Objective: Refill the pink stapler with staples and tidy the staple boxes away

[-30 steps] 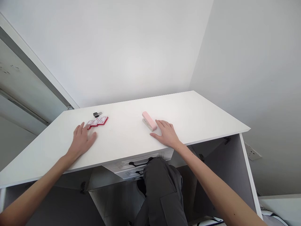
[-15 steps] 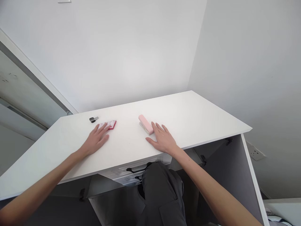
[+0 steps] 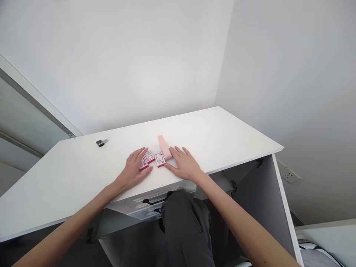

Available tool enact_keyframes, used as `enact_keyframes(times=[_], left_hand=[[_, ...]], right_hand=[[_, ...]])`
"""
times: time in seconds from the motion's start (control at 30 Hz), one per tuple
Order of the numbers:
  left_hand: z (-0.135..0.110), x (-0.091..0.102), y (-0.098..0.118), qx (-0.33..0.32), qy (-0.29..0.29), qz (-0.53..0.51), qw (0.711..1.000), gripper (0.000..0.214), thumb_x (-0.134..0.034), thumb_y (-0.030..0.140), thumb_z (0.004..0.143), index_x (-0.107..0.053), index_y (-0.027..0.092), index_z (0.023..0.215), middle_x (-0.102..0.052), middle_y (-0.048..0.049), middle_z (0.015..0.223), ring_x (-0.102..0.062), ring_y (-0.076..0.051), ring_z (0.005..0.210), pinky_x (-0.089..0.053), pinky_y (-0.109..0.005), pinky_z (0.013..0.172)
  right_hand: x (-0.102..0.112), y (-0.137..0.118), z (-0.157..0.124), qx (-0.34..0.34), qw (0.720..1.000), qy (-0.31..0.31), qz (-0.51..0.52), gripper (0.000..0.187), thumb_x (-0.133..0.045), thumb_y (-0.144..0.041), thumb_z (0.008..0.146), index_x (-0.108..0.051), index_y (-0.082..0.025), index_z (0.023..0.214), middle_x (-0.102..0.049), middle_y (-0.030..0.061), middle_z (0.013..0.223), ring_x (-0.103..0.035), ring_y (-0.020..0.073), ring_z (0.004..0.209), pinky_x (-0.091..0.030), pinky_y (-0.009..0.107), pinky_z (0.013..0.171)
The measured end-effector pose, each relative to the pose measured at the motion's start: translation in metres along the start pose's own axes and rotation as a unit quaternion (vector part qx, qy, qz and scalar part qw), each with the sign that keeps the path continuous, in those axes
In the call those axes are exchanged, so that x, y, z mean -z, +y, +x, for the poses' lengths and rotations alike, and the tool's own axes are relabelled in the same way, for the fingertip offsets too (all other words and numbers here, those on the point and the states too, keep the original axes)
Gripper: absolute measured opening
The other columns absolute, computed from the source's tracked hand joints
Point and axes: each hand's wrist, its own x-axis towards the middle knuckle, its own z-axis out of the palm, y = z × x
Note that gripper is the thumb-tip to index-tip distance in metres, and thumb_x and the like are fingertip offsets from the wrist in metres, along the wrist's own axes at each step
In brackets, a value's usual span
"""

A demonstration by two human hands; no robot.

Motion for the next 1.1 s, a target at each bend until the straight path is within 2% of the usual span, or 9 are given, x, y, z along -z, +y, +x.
enact_keyframes(times=[0.17,0.33,0.53,0.63,0.77,0.9,1.1], left_hand=[[0.014,0.007,-0.021,0.045,-0.012,-0.079,0.996,0.086,-0.064,0.063,0.092,-0.03,0.026,0.162,-0.054,-0.0132,0.153,-0.047,-0.034,0.143,-0.041,-0.054,0.116],[0.016,0.01,-0.015,0.051,-0.011,-0.099,0.994,0.074,-0.062,0.062,0.094,-0.04,0.027,0.156,-0.06,-0.0109,0.145,-0.053,-0.032,0.136,-0.048,-0.049,0.109],[0.017,0.025,-0.011,0.083,0.007,-0.129,0.988,0.081,-0.067,0.061,0.091,-0.036,0.03,0.158,-0.061,-0.0104,0.146,-0.06,-0.03,0.13,-0.05,-0.048,0.107],[0.017,0.027,-0.006,0.061,0.0,-0.147,0.987,0.081,-0.067,0.061,0.09,-0.035,0.031,0.158,-0.062,-0.0094,0.146,-0.061,-0.029,0.13,-0.049,-0.048,0.11],[0.02,0.019,0.009,0.003,-0.04,-0.139,0.99,0.084,-0.068,0.06,0.09,-0.032,0.032,0.16,-0.061,-0.0085,0.147,-0.058,-0.029,0.134,-0.047,-0.048,0.113],[0.027,0.007,0.019,-0.003,-0.05,-0.119,0.992,0.084,-0.068,0.06,0.09,-0.033,0.03,0.16,-0.061,-0.0102,0.147,-0.058,-0.031,0.133,-0.049,-0.048,0.11],[0.032,-0.004,0.009,-0.002,-0.034,-0.121,0.992,0.078,-0.068,0.059,0.09,-0.04,0.028,0.156,-0.058,-0.0123,0.149,-0.056,-0.033,0.136,-0.049,-0.05,0.11]], right_hand=[[-0.001,0.001,0.0,0.004,1.0,0.008,0.008,0.083,-0.029,-0.07,0.104,-0.032,-0.012,0.164,-0.038,0.0113,0.169,-0.026,0.0279,0.161,-0.015,0.047,0.132],[-0.002,0.002,0.001,-0.001,1.0,0.011,0.015,0.08,-0.03,-0.07,0.104,-0.035,-0.016,0.163,-0.038,0.0089,0.17,-0.027,0.0274,0.161,-0.014,0.048,0.132],[0.0,0.001,0.002,-0.004,1.0,0.011,0.017,0.077,-0.032,-0.069,0.104,-0.039,-0.018,0.162,-0.037,0.008,0.17,-0.026,0.027,0.161,-0.015,0.048,0.132],[-0.001,0.002,0.002,-0.003,1.0,0.016,0.013,0.077,-0.033,-0.068,0.104,-0.04,-0.016,0.161,-0.039,0.0098,0.169,-0.028,0.0274,0.16,-0.015,0.048,0.132],[-0.002,0.003,0.002,0.001,1.0,0.017,0.012,0.077,-0.034,-0.068,0.104,-0.041,-0.016,0.16,-0.04,0.0115,0.168,-0.029,0.0282,0.16,-0.017,0.049,0.132],[-0.001,0.002,0.001,0.002,1.0,0.025,0.015,0.074,-0.035,-0.066,0.104,-0.043,-0.018,0.159,-0.042,0.0106,0.167,-0.03,0.0275,0.159,-0.018,0.049,0.132],[0.001,0.002,0.001,0.005,1.0,0.02,0.008,0.074,-0.035,-0.065,0.105,-0.042,-0.016,0.159,-0.041,0.0116,0.168,-0.03,0.0281,0.16,-0.018,0.05,0.132]])
